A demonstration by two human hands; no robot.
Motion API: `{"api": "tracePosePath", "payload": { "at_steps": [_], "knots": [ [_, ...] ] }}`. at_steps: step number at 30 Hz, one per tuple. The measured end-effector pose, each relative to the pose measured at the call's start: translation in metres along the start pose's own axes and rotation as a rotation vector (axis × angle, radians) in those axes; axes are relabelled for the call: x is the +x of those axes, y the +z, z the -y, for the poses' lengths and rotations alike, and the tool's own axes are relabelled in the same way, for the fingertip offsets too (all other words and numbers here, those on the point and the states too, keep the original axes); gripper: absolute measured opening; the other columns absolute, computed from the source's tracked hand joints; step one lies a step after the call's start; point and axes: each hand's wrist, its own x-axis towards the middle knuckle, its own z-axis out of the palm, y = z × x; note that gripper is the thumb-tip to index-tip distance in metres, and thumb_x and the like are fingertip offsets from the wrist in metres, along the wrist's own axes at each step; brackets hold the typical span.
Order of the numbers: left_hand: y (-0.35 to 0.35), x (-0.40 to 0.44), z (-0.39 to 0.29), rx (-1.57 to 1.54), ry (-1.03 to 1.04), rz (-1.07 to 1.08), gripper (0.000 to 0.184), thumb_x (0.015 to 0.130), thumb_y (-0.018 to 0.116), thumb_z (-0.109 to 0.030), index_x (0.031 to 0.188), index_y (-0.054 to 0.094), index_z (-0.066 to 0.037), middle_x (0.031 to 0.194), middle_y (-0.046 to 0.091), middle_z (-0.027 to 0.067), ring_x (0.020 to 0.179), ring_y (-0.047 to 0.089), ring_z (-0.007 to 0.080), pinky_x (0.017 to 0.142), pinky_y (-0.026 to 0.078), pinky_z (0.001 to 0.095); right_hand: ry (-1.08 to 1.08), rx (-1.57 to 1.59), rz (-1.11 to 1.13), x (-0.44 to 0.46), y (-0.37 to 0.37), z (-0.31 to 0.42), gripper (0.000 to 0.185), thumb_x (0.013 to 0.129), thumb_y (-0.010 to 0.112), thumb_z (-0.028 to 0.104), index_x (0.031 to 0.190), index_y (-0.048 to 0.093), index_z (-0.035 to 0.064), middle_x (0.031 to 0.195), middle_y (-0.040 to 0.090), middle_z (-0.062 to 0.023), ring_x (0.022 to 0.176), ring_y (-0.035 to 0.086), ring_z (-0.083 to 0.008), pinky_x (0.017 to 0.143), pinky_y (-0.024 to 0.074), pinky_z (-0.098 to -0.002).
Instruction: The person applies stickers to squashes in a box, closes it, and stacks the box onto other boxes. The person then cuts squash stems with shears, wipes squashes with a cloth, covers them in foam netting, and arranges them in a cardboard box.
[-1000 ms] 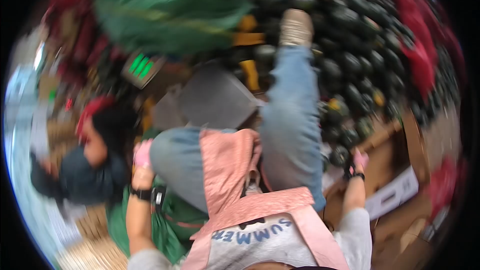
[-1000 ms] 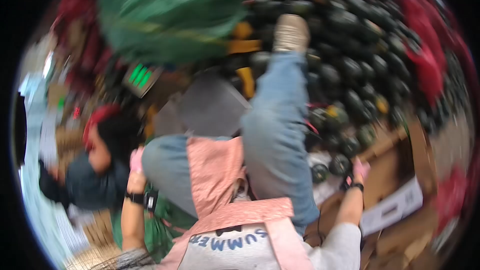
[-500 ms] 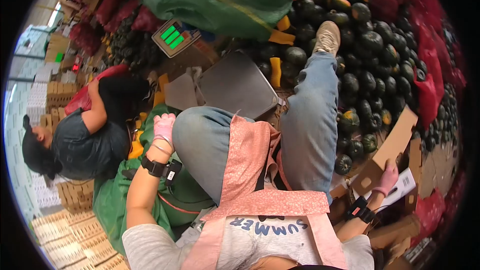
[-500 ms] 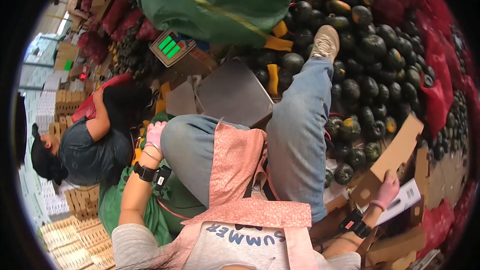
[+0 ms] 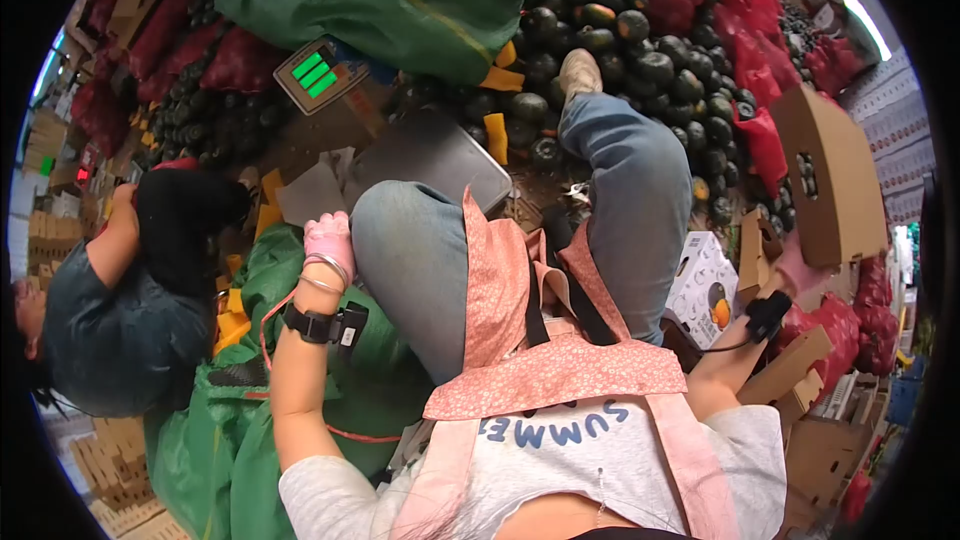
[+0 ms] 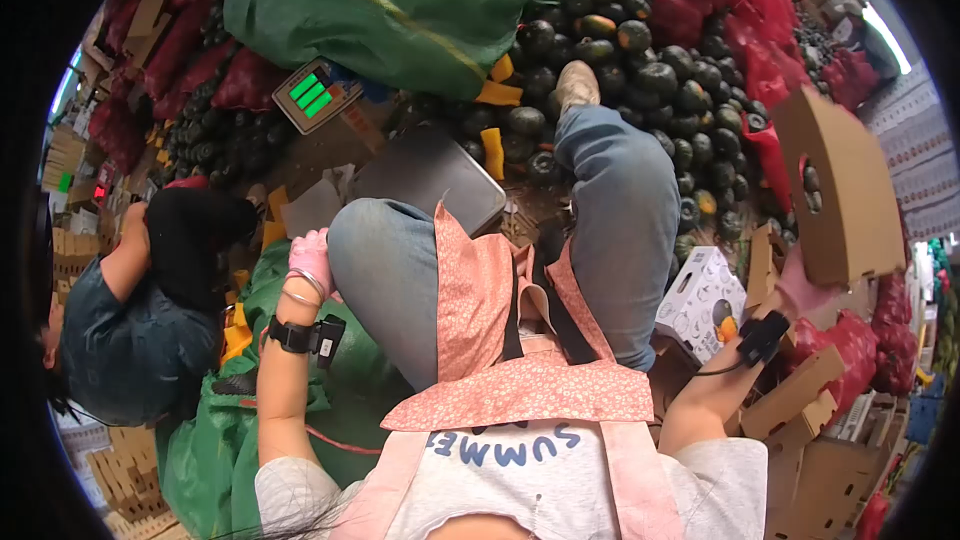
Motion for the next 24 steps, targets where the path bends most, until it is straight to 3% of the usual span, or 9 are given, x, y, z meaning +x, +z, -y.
{"api": "tracePosePath", "payload": {
  "at_steps": [2, 4, 6, 11, 14, 16, 19, 22, 24],
  "knots": [
    [-0.005, 0.005, -0.001, 0.002, 0.092, 0.087, 0.035, 0.071, 0.066, -0.016, 0.103, 0.058, -0.006, 0.105, 0.059, 0.0113, 0.105, 0.054, 0.0258, 0.088, 0.041, 0.0388, -0.048, 0.283, 0.092, 0.024, 0.007, 0.027, 0.054, 0.085, 0.061, 0.034, 0.128, 0.047, 0.0035, 0.13, 0.051, -0.0147, 0.12, 0.048, -0.0284, 0.098, 0.0423, -0.0486],
    [-0.057, -0.006, -0.003, 0.043, 0.226, 0.084, 0.053, 0.07, 0.067, -0.017, 0.121, 0.054, -0.015, 0.126, 0.05, 0.0138, 0.122, 0.044, 0.0289, 0.099, 0.035, 0.0469, 0.391, 1.232, 0.208, 0.027, 0.033, 0.122, 0.05, 0.089, 0.054, 0.035, 0.13, 0.045, 0.0064, 0.134, 0.047, -0.0153, 0.123, 0.044, -0.0317, 0.097, 0.0431, -0.0515],
    [-0.061, 0.005, 0.01, 0.133, 0.163, -0.293, 0.075, 0.069, 0.071, -0.022, 0.137, 0.039, -0.028, 0.146, 0.03, 0.0146, 0.138, 0.025, 0.0314, 0.109, 0.02, 0.052, 0.423, 1.066, 0.321, 0.027, 0.062, 0.181, 0.056, 0.087, 0.06, 0.039, 0.13, 0.045, 0.0066, 0.131, 0.047, -0.0123, 0.12, 0.046, -0.0295, 0.097, 0.0427, -0.0498],
    [-0.13, 0.026, 0.01, -0.074, 0.163, -0.915, 0.099, 0.057, 0.082, -0.024, 0.141, 0.03, -0.029, 0.143, 0.033, 0.0169, 0.133, 0.029, 0.0375, 0.109, 0.024, 0.0485, -0.513, 0.461, 1.376, -0.03, 0.152, 0.262, 0.038, 0.086, 0.058, 0.012, 0.122, 0.052, 0.0025, 0.115, 0.059, -0.0077, 0.104, 0.058, -0.0192, 0.089, 0.0475, -0.0298],
    [-0.143, 0.055, -0.001, 0.052, 0.354, -1.189, 0.092, 0.055, 0.082, -0.024, 0.136, 0.039, -0.027, 0.135, 0.045, 0.0108, 0.124, 0.043, 0.033, 0.106, 0.029, 0.0481, -1.315, 0.113, 1.269, -0.11, 0.199, 0.278, 0.028, 0.067, 0.066, 0.008, 0.094, 0.06, 0.0079, 0.084, 0.061, -0.0086, 0.083, 0.061, -0.0252, 0.098, 0.0388, -0.0391],
    [-0.151, 0.064, 0.001, -0.026, 0.498, -0.908, 0.09, 0.055, 0.081, -0.022, 0.135, 0.039, -0.024, 0.128, 0.05, 0.0095, 0.119, 0.048, 0.0309, 0.104, 0.033, 0.0478, -1.465, 0.156, 1.226, -0.148, 0.212, 0.28, 0.02, 0.065, 0.066, 0.007, 0.082, 0.057, 0.0119, 0.066, 0.057, -0.0017, 0.08, 0.061, -0.0226, 0.104, 0.0308, -0.0483],
    [-0.128, 0.074, -0.005, -0.375, 0.521, -0.448, 0.066, 0.063, 0.076, -0.012, 0.124, 0.051, -0.011, 0.109, 0.06, 0.012, 0.102, 0.059, 0.0298, 0.091, 0.046, 0.0397, -1.452, 0.316, 1.329, -0.17, 0.233, 0.276, 0.02, 0.073, 0.064, 0.01, 0.093, 0.061, 0.0121, 0.077, 0.063, -0.0079, 0.083, 0.064, -0.0268, 0.104, 0.0325, -0.0475],
    [-0.074, 0.078, -0.015, -0.853, 0.43, -0.119, 0.045, 0.069, 0.069, -0.006, 0.113, 0.058, -0.005, 0.1, 0.063, 0.0158, 0.092, 0.062, 0.0323, 0.082, 0.051, 0.0354, -1.239, 0.751, 1.217, -0.168, 0.264, 0.262, 0.031, 0.064, 0.058, 0.003, 0.092, 0.059, 0.0145, 0.1, 0.059, 0.0008, 0.106, 0.052, -0.0231, 0.094, 0.0346, -0.0423],
    [-0.052, 0.069, -0.025, -0.988, 0.343, 0.105, 0.038, 0.072, 0.066, -0.007, 0.109, 0.06, -0.003, 0.098, 0.064, 0.0172, 0.09, 0.062, 0.0333, 0.078, 0.051, 0.0358, -0.706, 0.839, 1.037, -0.162, 0.278, 0.235, 0.037, 0.07, 0.071, 0.018, 0.103, 0.059, 0.0073, 0.095, 0.063, -0.0117, 0.093, 0.061, -0.029, 0.091, 0.0419, -0.0422]
  ]
}}
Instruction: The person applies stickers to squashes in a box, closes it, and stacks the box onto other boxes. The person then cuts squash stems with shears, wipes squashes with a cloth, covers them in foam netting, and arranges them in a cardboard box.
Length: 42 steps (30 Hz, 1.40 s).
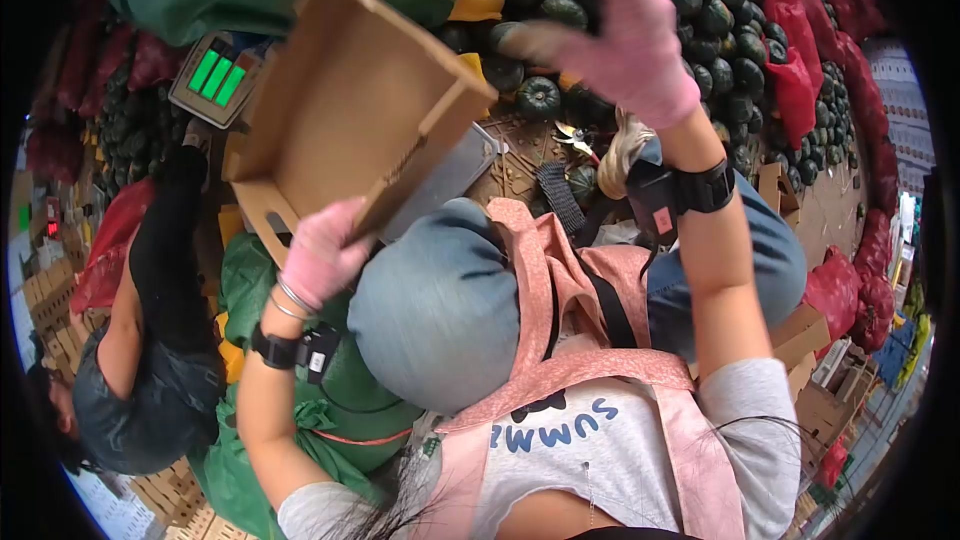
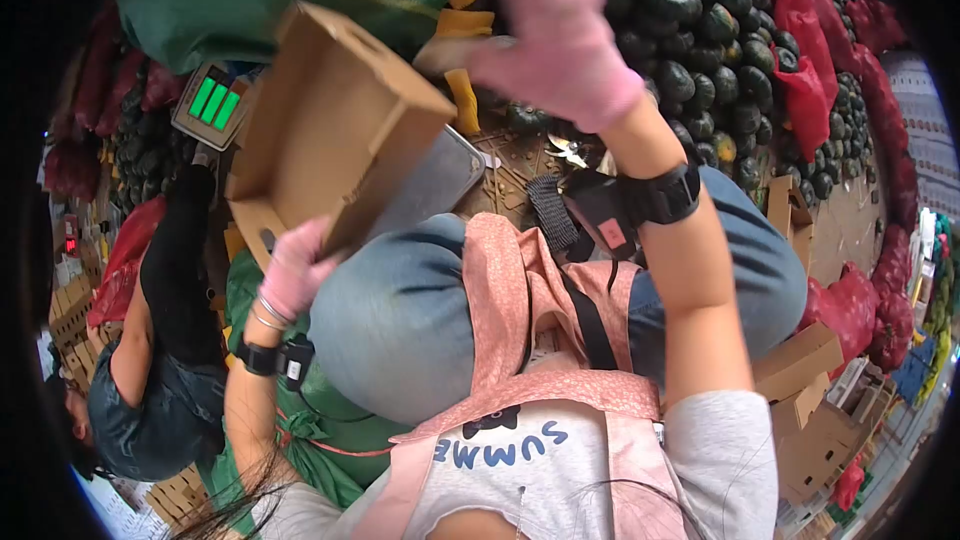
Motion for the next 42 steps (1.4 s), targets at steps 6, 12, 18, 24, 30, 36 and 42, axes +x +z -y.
{"api": "tracePosePath", "payload": {
  "at_steps": [6, 12, 18, 24, 30, 36, 42],
  "knots": [
    [0.096, -0.011, 0.094, 0.394, -0.209, 0.246, 0.037, 0.076, 0.062, -0.018, 0.112, 0.055, -0.01, 0.092, 0.063, 0.0145, 0.086, 0.062, 0.0333, 0.074, 0.05, 0.0432, 1.309, -0.583, 0.893, -0.197, -0.01, -0.131, 0.069, 0.063, 0.073, 0.036, 0.117, 0.051, -0.0025, 0.118, 0.056, -0.0251, 0.112, 0.054, -0.0358, 0.094, 0.0446, -0.0389],
    [0.121, 0.034, 0.117, 0.451, -0.203, 0.435, 0.034, 0.077, 0.056, -0.015, 0.11, 0.052, -0.01, 0.093, 0.063, 0.0143, 0.088, 0.061, 0.0337, 0.075, 0.05, 0.0436, 1.332, -0.77, 0.865, -0.303, 0.012, -0.136, 0.077, 0.059, 0.079, 0.032, 0.124, 0.045, 0.0075, 0.121, 0.051, -0.0136, 0.113, 0.05, -0.0307, 0.092, 0.0462, -0.0385],
    [0.12, 0.065, 0.116, 0.221, -0.246, 0.648, 0.07, 0.068, 0.061, -0.019, 0.134, 0.039, -0.01, 0.125, 0.047, 0.018, 0.116, 0.048, 0.0332, 0.096, 0.042, 0.0379, 0.751, -0.752, 0.761, -0.265, 0.092, -0.179, 0.071, 0.059, 0.076, 0.014, 0.123, 0.045, 0.0204, 0.122, 0.047, -0.0139, 0.115, 0.046, -0.0347, 0.09, 0.0431, -0.043],
    [0.086, 0.104, 0.094, 0.242, -0.258, 0.905, 0.072, 0.067, 0.069, -0.048, 0.124, 0.052, -0.008, 0.121, 0.055, 0.0166, 0.116, 0.05, 0.0328, 0.098, 0.041, 0.0395, 0.912, -0.756, 0.873, -0.244, 0.107, -0.192, 0.073, 0.051, 0.08, 0.023, 0.117, 0.049, 0.0254, 0.114, 0.047, -0.0118, 0.109, 0.046, -0.0317, 0.083, 0.0409, -0.0422],
    [0.058, 0.165, 0.071, -0.532, -0.231, 0.463, 0.057, 0.079, 0.068, -0.039, 0.12, 0.053, -0.003, 0.112, 0.059, 0.0102, 0.098, 0.06, 0.0226, 0.086, 0.048, 0.0328, 1.394, -0.432, 0.471, -0.225, 0.082, -0.163, 0.086, 0.051, 0.083, 0.027, 0.124, 0.041, 0.0131, 0.118, 0.049, -0.0135, 0.11, 0.05, -0.0296, 0.092, 0.0433, -0.043],
    [0.085, 0.181, 0.044, -1.36, -0.191, 0.167, 0.089, 0.067, 0.078, -0.043, 0.134, 0.036, -0.003, 0.121, 0.053, 0.0144, 0.106, 0.057, 0.0247, 0.09, 0.048, 0.0341, 1.086, 1.116, 0.085, -0.173, 0.075, -0.116, 0.076, 0.066, 0.08, 0.022, 0.131, 0.042, 0.0069, 0.123, 0.053, -0.0101, 0.113, 0.053, -0.0218, 0.1, 0.0408, -0.0361],
    [0.097, 0.141, 0.096, -1.725, -0.212, 0.154, 0.094, 0.062, 0.081, -0.047, 0.134, 0.035, -0.009, 0.132, 0.047, 0.016, 0.119, 0.05, 0.0297, 0.099, 0.043, 0.0449, 0.507, 0.038, 0.566, -0.157, 0.135, -0.201, 0.026, 0.072, 0.059, 0.011, 0.097, 0.064, 0.0045, 0.095, 0.06, -0.0102, 0.098, 0.056, -0.0284, 0.086, 0.0465, -0.0358]
  ]
}}
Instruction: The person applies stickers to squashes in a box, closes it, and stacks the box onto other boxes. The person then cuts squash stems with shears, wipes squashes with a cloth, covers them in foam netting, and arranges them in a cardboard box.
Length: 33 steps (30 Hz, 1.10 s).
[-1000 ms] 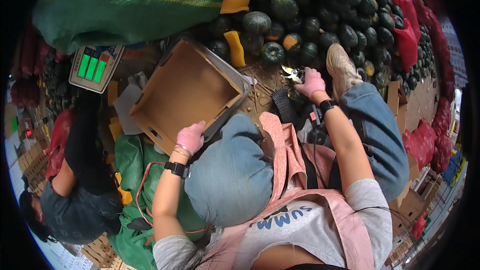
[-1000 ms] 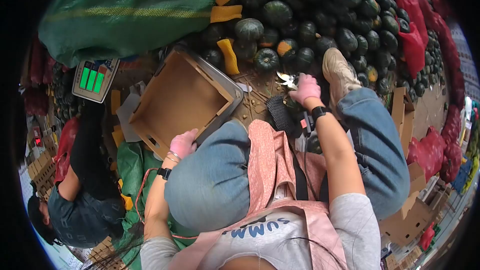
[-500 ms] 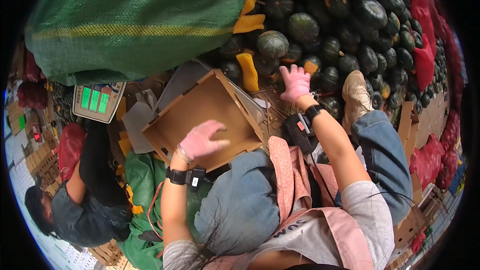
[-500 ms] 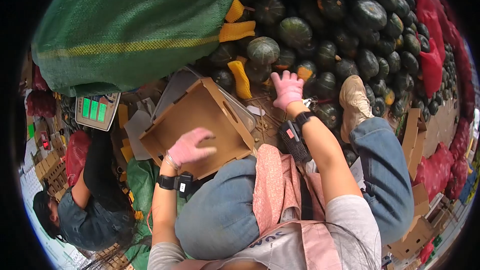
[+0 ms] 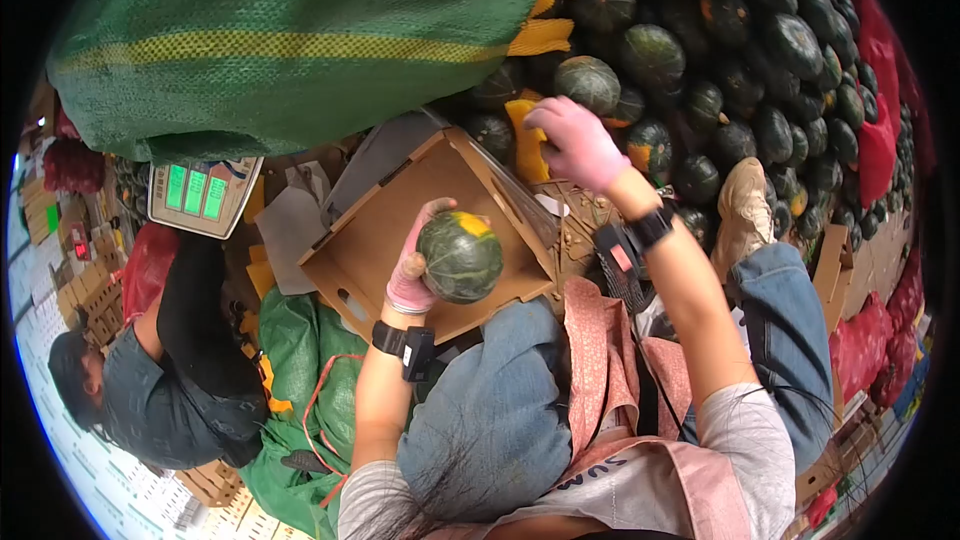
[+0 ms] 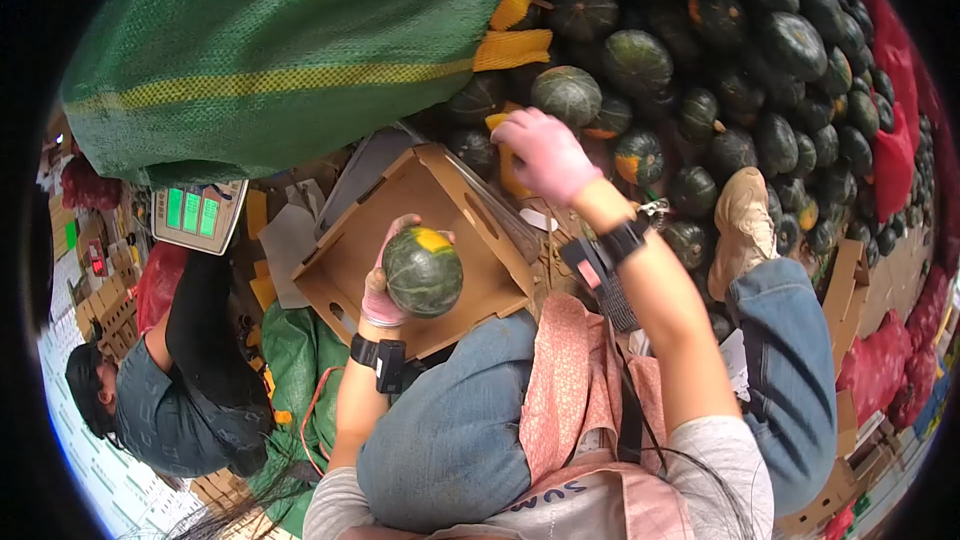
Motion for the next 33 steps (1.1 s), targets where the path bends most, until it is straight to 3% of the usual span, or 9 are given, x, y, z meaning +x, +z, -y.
{"api": "tracePosePath", "payload": {
  "at_steps": [1, 3, 8, 16, 20, 25, 27, 28, 33],
  "knots": [
    [-0.004, -0.006, 0.004, -0.034, 0.045, -0.102, 0.092, 0.063, 0.08, -0.048, 0.134, 0.036, -0.009, 0.132, 0.047, 0.0153, 0.119, 0.05, 0.03, 0.099, 0.043, 0.045, -0.151, -0.352, 0.044, 0.014, 0.014, -0.011, 0.023, 0.071, 0.058, 0.011, 0.092, 0.063, 0.0048, 0.09, 0.059, -0.01, 0.095, 0.056, -0.028, 0.083, 0.0469, -0.0356],
    [-0.015, -0.015, 0.015, -0.104, 0.134, -0.309, 0.089, 0.065, 0.078, -0.05, 0.133, 0.036, -0.01, 0.132, 0.047, 0.0139, 0.119, 0.05, 0.0305, 0.099, 0.044, 0.0453, -0.341, -0.389, 0.126, 0.035, 0.047, -0.02, 0.02, 0.071, 0.057, 0.009, 0.09, 0.061, 0.0057, 0.09, 0.056, -0.009, 0.093, 0.054, -0.0266, 0.083, 0.046, -0.037],
    [-0.049, -0.004, 0.026, -0.042, 0.158, -0.384, 0.084, 0.069, 0.076, -0.047, 0.135, 0.037, -0.013, 0.129, 0.049, 0.0091, 0.119, 0.049, 0.0258, 0.098, 0.044, 0.0455, -0.212, -0.456, 0.306, 0.052, 0.098, -0.038, 0.049, 0.076, 0.054, 0.014, 0.123, 0.052, 0.0025, 0.125, 0.052, -0.0132, 0.114, 0.05, -0.0272, 0.096, 0.0399, -0.0358],
    [-0.061, 0.038, 0.017, 0.319, 0.413, -0.531, 0.078, 0.066, 0.084, -0.026, 0.126, 0.04, -0.005, 0.118, 0.053, 0.0064, 0.106, 0.054, 0.0183, 0.094, 0.045, 0.0334, -0.325, -0.737, 0.195, 0.035, 0.1, -0.039, 0.026, 0.077, 0.054, 0.015, 0.102, 0.06, 0.0081, 0.101, 0.057, -0.0053, 0.098, 0.052, -0.0222, 0.089, 0.0407, -0.0382],
    [-0.062, 0.047, 0.015, 0.344, 0.38, -0.606, 0.076, 0.067, 0.083, -0.024, 0.126, 0.041, -0.003, 0.117, 0.055, 0.0078, 0.105, 0.054, 0.0185, 0.093, 0.045, 0.0333, -0.146, -0.723, 0.256, 0.004, 0.06, -0.047, 0.023, 0.075, 0.055, 0.014, 0.097, 0.059, 0.009, 0.093, 0.056, -0.0072, 0.085, 0.056, -0.0245, 0.089, 0.0407, -0.0464],
    [-0.055, 0.05, 0.001, 1.225, 0.419, -0.813, 0.07, 0.075, 0.072, -0.046, 0.121, 0.048, 0.0, 0.112, 0.058, 0.0172, 0.104, 0.056, 0.0294, 0.092, 0.044, 0.0381, 0.114, -0.753, 0.525, 0.016, 0.057, -0.025, 0.088, 0.058, 0.08, 0.023, 0.136, 0.04, 0.0138, 0.118, 0.052, -0.0115, 0.108, 0.053, -0.0295, 0.096, 0.0382, -0.0474],
    [-0.064, 0.037, 0.003, 1.561, 0.411, -0.991, 0.067, 0.078, 0.068, -0.046, 0.121, 0.05, 0.001, 0.112, 0.059, 0.0193, 0.104, 0.057, 0.032, 0.093, 0.043, 0.0388, 0.189, -0.721, 0.585, 0.026, 0.057, -0.006, 0.093, 0.053, 0.083, 0.023, 0.136, 0.041, 0.02, 0.121, 0.051, -0.0109, 0.111, 0.052, -0.0294, 0.098, 0.0362, -0.0518],
    [-0.063, 0.034, -0.002, 1.391, 0.31, -0.888, 0.07, 0.079, 0.063, -0.053, 0.122, 0.05, 0.0, 0.116, 0.056, 0.0217, 0.108, 0.054, 0.0362, 0.094, 0.042, 0.0411, 0.135, -0.732, 0.533, 0.029, 0.065, -0.004, 0.097, 0.049, 0.085, 0.025, 0.136, 0.041, 0.0243, 0.123, 0.051, -0.0095, 0.112, 0.051, -0.0294, 0.099, 0.0341, -0.0552],
    [-0.076, 0.034, 0.005, 1.438, 0.376, -0.848, 0.078, 0.073, 0.059, -0.066, 0.119, 0.051, -0.003, 0.115, 0.051, 0.0218, 0.105, 0.052, 0.0384, 0.09, 0.043, 0.0438, 0.007, -0.613, 0.516, 0.025, 0.094, -0.029, 0.086, 0.049, 0.08, 0.021, 0.129, 0.047, 0.0175, 0.119, 0.051, -0.0109, 0.111, 0.049, -0.0303, 0.091, 0.0386, -0.0494]
  ]
}}
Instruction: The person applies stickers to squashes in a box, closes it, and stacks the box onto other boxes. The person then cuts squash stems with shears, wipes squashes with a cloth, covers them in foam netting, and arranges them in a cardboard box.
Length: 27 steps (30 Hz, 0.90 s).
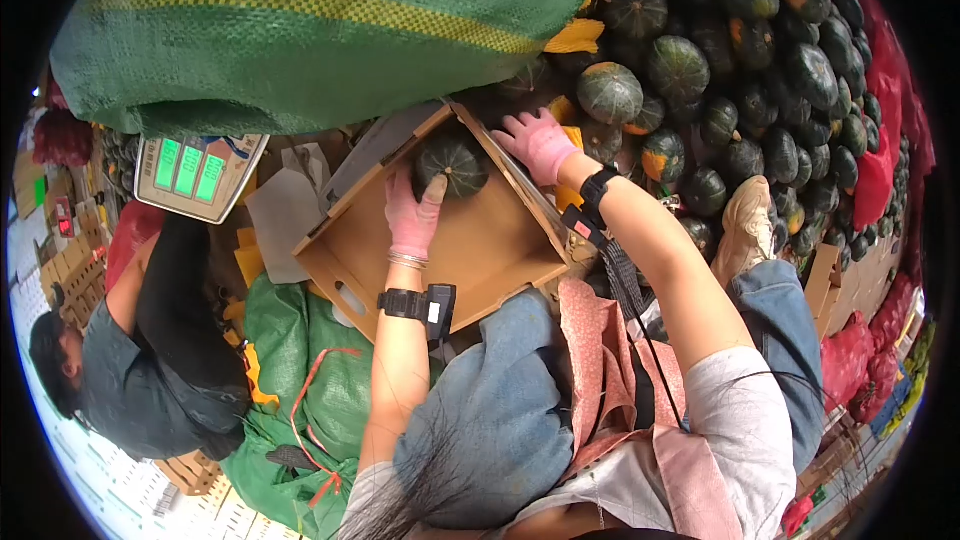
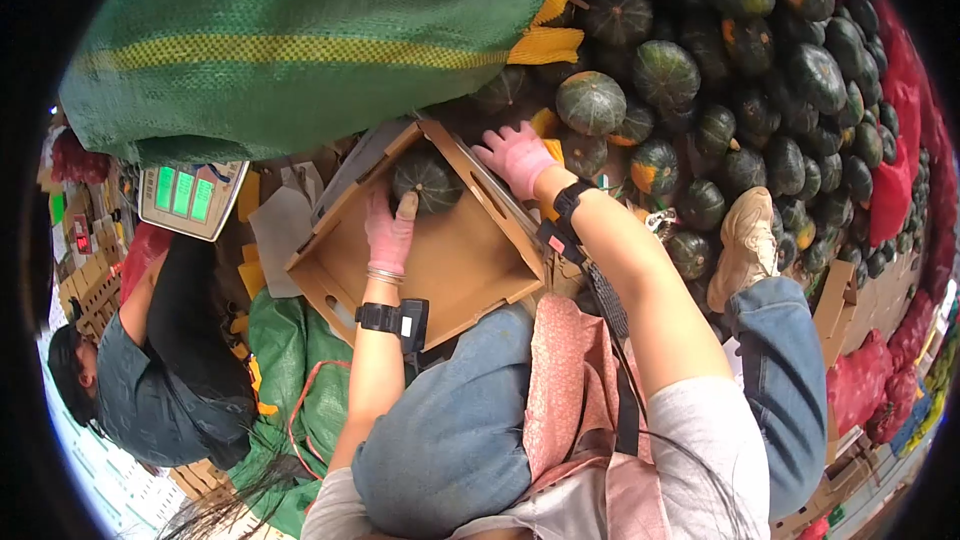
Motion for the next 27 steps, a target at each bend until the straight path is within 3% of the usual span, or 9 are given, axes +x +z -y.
{"api": "tracePosePath", "payload": {
  "at_steps": [4, 8, 10, 13, 17, 20, 21, 24, 27],
  "knots": [
    [0.006, 0.0, 0.004, -0.029, -0.009, -0.038, 0.077, 0.074, 0.061, -0.064, 0.119, 0.051, -0.002, 0.113, 0.052, 0.0219, 0.105, 0.052, 0.0398, 0.091, 0.043, 0.0438, 0.127, -0.028, -0.224, -0.019, -0.023, -0.001, 0.075, 0.051, 0.076, 0.019, 0.121, 0.051, 0.012, 0.109, 0.05, -0.0151, 0.101, 0.051, -0.0324, 0.085, 0.0404, -0.0435],
    [-0.001, 0.001, 0.011, -0.02, -0.039, 0.012, 0.073, 0.076, 0.064, -0.058, 0.12, 0.052, -0.001, 0.111, 0.056, 0.0207, 0.104, 0.055, 0.0374, 0.09, 0.044, 0.0426, 0.294, 0.315, -0.677, -0.056, -0.062, -0.006, 0.09, 0.046, 0.082, 0.02, 0.127, 0.042, 0.0105, 0.118, 0.045, -0.0176, 0.107, 0.048, -0.0365, 0.092, 0.041, -0.045],
    [-0.007, -0.003, 0.009, -0.086, -0.07, 0.01, 0.067, 0.079, 0.064, -0.053, 0.119, 0.052, 0.0, 0.108, 0.058, 0.0198, 0.101, 0.057, 0.0356, 0.09, 0.044, 0.0416, 0.273, 0.801, -0.81, -0.074, -0.075, -0.009, 0.091, 0.048, 0.082, 0.023, 0.127, 0.04, 0.0074, 0.119, 0.044, -0.0173, 0.111, 0.046, -0.0349, 0.098, 0.0391, -0.0417],
    [-0.025, -0.006, -0.012, -0.031, -0.142, -0.141, 0.053, 0.086, 0.063, -0.038, 0.119, 0.052, 0.002, 0.105, 0.062, 0.0178, 0.101, 0.058, 0.0304, 0.09, 0.045, 0.0376, 0.287, 0.975, -0.791, -0.097, -0.094, 0.0, 0.095, 0.05, 0.082, 0.023, 0.13, 0.035, 0.0047, 0.121, 0.044, -0.0147, 0.115, 0.045, -0.0271, 0.102, 0.0363, -0.0373],
    [-0.04, -0.016, -0.094, -0.421, -0.014, 0.034, 0.041, 0.08, 0.072, -0.02, 0.115, 0.056, -0.004, 0.103, 0.061, 0.0133, 0.093, 0.061, 0.0211, 0.078, 0.051, 0.029, 0.202, 1.541, -0.673, -0.113, -0.09, 0.02, 0.102, 0.05, 0.084, 0.019, 0.136, 0.028, 0.0083, 0.13, 0.041, -0.0132, 0.114, 0.049, -0.0228, 0.099, 0.0415, -0.0364],
    [-0.025, -0.01, -0.098, -0.01, 0.304, -0.026, 0.043, 0.079, 0.073, -0.02, 0.116, 0.055, -0.006, 0.108, 0.058, 0.0114, 0.097, 0.058, 0.0225, 0.087, 0.047, 0.0329, -0.311, 2.757, -0.339, -0.109, -0.082, 0.043, 0.102, 0.061, 0.082, 0.042, 0.139, 0.026, 0.0086, 0.136, 0.035, -0.0212, 0.109, 0.054, -0.0347, 0.082, 0.053, -0.0374],
    [-0.022, -0.011, -0.1, 0.015, 0.252, -0.025, 0.045, 0.078, 0.074, -0.021, 0.116, 0.056, -0.006, 0.109, 0.057, 0.0136, 0.1, 0.058, 0.0252, 0.089, 0.046, 0.0346, -0.302, 3.013, -0.271, -0.115, -0.084, 0.053, 0.102, 0.065, 0.074, 0.057, 0.141, 0.025, 0.0096, 0.134, 0.036, -0.0244, 0.104, 0.054, -0.0378, 0.071, 0.0543, -0.0384],
    [-0.018, -0.015, -0.094, -0.063, 0.218, -0.054, 0.045, 0.077, 0.074, -0.021, 0.115, 0.056, -0.006, 0.11, 0.057, 0.0124, 0.1, 0.058, 0.0248, 0.09, 0.046, 0.0342, -0.483, 3.178, -0.188, -0.12, -0.069, 0.056, 0.103, 0.066, 0.07, 0.062, 0.142, 0.024, 0.0107, 0.132, 0.036, -0.025, 0.098, 0.055, -0.0365, 0.063, 0.0532, -0.0376],
    [-0.019, -0.016, -0.099, -0.114, 0.259, -0.033, 0.045, 0.076, 0.074, -0.019, 0.115, 0.057, -0.005, 0.11, 0.057, 0.0115, 0.1, 0.058, 0.0241, 0.088, 0.046, 0.0333, -0.52, 3.15, -0.3, -0.127, -0.062, 0.056, 0.099, 0.066, 0.069, 0.064, 0.14, 0.028, 0.0113, 0.136, 0.034, -0.0263, 0.104, 0.054, -0.0391, 0.069, 0.0557, -0.0451]
  ]
}}
